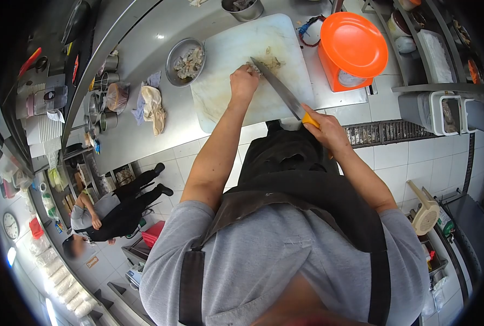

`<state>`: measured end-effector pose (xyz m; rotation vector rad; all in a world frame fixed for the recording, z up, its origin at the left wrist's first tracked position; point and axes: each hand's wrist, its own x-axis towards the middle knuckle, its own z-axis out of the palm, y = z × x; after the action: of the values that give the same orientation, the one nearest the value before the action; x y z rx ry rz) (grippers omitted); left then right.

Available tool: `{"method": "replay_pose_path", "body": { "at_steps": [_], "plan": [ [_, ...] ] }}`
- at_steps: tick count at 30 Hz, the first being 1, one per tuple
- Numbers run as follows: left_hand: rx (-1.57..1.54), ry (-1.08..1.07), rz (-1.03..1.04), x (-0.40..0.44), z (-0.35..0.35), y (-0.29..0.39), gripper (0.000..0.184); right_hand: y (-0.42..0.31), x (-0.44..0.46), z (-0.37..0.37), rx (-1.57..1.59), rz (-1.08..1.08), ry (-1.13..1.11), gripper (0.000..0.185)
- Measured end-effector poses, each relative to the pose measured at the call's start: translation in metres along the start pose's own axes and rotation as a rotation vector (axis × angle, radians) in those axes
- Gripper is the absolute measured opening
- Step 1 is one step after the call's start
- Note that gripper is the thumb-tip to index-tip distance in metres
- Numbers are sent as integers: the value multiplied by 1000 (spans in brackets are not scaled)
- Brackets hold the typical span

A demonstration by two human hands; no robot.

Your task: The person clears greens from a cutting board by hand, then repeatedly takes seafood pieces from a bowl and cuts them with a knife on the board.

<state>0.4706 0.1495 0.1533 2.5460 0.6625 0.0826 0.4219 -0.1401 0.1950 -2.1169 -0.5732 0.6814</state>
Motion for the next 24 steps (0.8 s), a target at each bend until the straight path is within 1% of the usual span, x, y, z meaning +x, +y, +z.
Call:
{"method": "replay_pose_path", "body": {
  "at_steps": [1,2,3,5,6,8,9,11,12,14,18,20,24],
  "plan": [
    [13,45,-3,0,3,-1,33,5,0,3,9,-33,46,55],
    [15,44,-6,-1,1,2,33,6,0,4,19,-66,91,54],
    [45,19,0,-1,-1,6,33,7,-1,6,21,-65,88,54],
    [75,-5,10,-1,-4,8,34,6,0,5,-1,-86,193,55],
    [70,-10,17,0,-4,7,33,5,-1,3,-1,-85,196,55],
    [65,-19,27,1,-4,7,33,2,-4,-1,18,-98,120,55],
    [59,-29,16,1,-4,7,33,3,-6,-1,18,-96,121,55],
    [52,-37,3,1,-4,7,33,4,-8,2,-15,-61,53,55],
    [52,-26,7,1,-3,6,33,7,-7,3,-16,-62,51,55],
    [54,-15,6,0,-3,3,33,11,-7,5,-49,-111,138,56],
    [50,-25,15,1,-4,6,33,7,-7,-4,-76,-85,194,57],
    [42,-37,-5,1,-6,8,33,4,-9,-6,-52,-117,116,56],
    [60,-59,-13,1,-7,9,34,2,-13,-3,-86,-101,54,56]
  ]
}}
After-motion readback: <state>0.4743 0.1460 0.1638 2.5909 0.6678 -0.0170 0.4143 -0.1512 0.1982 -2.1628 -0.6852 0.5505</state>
